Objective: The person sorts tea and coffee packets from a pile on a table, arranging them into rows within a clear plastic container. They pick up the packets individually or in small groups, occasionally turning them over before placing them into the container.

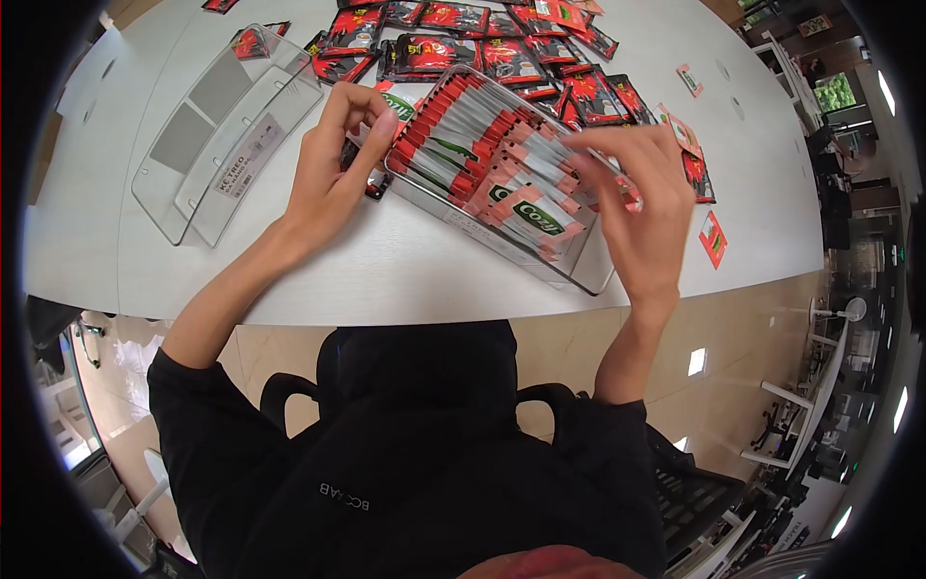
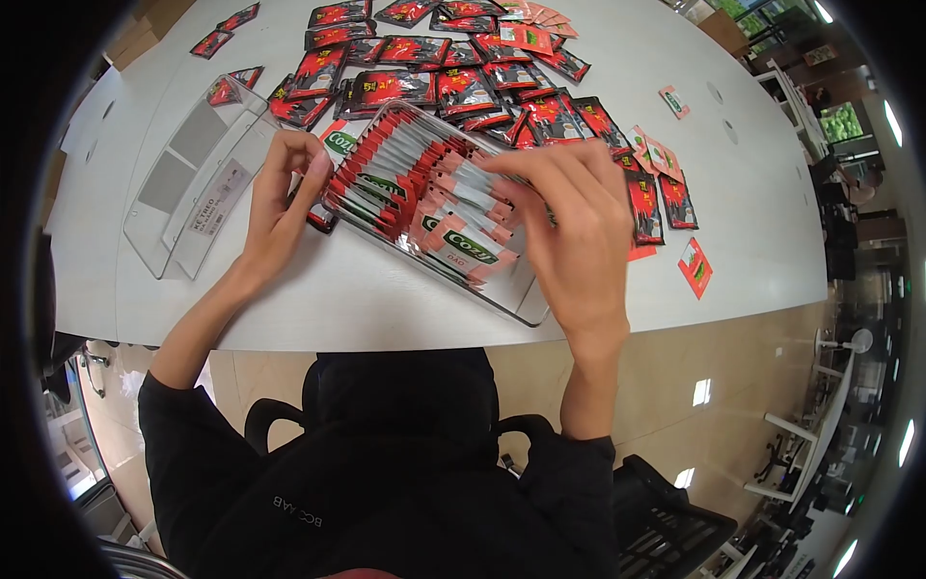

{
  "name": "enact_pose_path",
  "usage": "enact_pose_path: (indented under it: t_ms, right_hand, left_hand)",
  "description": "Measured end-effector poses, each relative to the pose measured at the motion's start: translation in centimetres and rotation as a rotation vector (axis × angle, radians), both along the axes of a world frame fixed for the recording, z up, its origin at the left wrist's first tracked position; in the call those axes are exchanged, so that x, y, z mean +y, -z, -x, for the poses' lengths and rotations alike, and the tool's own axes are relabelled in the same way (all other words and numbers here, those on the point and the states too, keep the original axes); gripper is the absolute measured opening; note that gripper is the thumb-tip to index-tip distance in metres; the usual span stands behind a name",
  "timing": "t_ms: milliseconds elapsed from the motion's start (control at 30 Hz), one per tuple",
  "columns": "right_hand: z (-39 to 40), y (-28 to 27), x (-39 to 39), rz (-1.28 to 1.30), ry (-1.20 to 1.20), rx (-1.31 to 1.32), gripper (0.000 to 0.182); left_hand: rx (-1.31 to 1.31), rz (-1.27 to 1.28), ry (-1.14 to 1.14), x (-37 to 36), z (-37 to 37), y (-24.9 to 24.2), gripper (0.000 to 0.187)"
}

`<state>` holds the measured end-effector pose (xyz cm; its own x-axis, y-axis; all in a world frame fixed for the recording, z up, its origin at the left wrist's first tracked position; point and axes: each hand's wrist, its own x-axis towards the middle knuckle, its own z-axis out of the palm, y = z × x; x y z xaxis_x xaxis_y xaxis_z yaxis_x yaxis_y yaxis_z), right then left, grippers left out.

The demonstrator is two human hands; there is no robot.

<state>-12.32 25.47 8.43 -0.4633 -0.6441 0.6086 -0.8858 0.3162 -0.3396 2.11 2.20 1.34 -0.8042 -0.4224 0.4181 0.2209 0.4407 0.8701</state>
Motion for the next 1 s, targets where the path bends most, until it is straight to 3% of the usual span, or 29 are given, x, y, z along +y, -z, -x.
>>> enact_pose_path:
  t_ms: [133,267,567,1000]
  right_hand:
    - [1.1,0.9,-2.3,0.001,-0.139,0.102,0.021]
    - [0.7,-0.2,-2.6,-0.096,-0.074,0.229,0.029]
    - [0.5,-0.9,-2.7,-0.179,-0.079,0.184,0.04]
    - [-0.9,-2.5,-1.1,-0.184,0.026,0.145,0.034]
  left_hand:
    - [0.037,0.044,-0.028,0.0,0.1,-0.1,0.016]
    - [0.024,0.021,-0.015,-0.3,0.0,-0.2,0.016]
    - [0.027,-0.002,-0.001,-0.1,-0.1,-0.1,0.016]
    - [0.025,0.006,-0.007,0.0,-0.1,-0.3,0.016]
